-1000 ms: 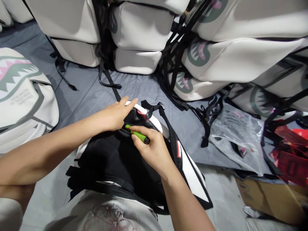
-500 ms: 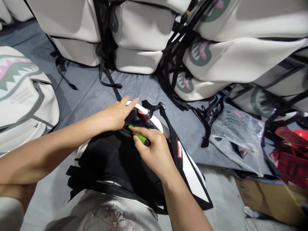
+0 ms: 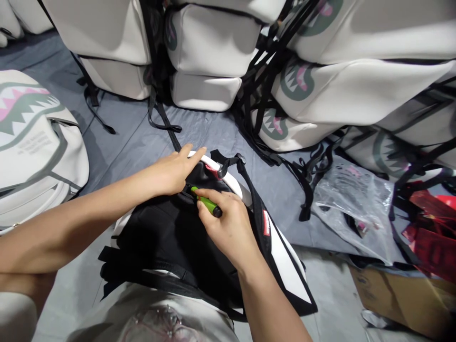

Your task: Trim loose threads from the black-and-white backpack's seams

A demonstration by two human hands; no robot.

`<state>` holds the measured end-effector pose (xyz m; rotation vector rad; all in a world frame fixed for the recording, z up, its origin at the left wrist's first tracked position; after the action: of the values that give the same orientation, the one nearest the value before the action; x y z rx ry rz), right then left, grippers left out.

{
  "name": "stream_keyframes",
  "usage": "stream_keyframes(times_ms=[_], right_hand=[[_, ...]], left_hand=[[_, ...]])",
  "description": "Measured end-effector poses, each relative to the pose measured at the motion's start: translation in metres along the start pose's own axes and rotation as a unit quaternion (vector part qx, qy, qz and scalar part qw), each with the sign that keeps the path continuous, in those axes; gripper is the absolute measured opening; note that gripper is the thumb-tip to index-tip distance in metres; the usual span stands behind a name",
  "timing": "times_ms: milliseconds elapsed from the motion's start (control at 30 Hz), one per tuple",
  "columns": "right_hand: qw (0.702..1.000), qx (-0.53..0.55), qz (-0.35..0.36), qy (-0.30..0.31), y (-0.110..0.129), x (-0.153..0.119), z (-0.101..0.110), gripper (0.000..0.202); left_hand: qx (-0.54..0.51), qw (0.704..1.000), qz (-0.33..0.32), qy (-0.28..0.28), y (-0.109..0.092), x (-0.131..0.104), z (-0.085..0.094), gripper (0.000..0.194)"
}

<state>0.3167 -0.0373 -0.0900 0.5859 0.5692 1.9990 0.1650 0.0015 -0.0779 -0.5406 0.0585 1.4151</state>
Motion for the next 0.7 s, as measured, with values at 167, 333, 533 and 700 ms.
stream_keyframes(times_ms=[167, 333, 533, 700], right_hand=[[0.999, 0.039, -0.018, -0.014, -0.0040, -0.0024, -0.0038, 0.026], [0.997, 0.072, -0.034, 0.004, -0.0073, -0.0024, -0.0068, 0.026], [0.994, 0.093, -0.056, 0.011, -0.0091, -0.0035, -0.0079, 0.026], [0.995, 0.083, -0.053, -0.014, -0.0083, -0.0047, -0.0061, 0.027]], left_hand=[[0.004, 1.000, -0.003, -0.006, 0.0001, 0.0000, 0.0004, 0.095], [-0.005, 1.000, -0.005, -0.012, 0.0012, -0.0002, 0.0001, 0.094], [-0.012, 1.000, -0.014, -0.011, 0.0046, 0.0006, -0.0024, 0.094], [-0.013, 0.999, -0.022, -0.021, 0.0069, 0.0013, -0.0033, 0.093]])
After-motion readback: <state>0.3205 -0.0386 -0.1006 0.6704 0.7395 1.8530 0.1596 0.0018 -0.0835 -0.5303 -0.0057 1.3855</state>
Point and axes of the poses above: each hand's wrist, its own x-axis towards the middle knuckle, its own z-axis out of the back of the hand, y = z × x, the point moved 4 cm from there along x, towards the middle knuckle, and after that the axes turned 12 degrees about -x, right-handed, at the moved point
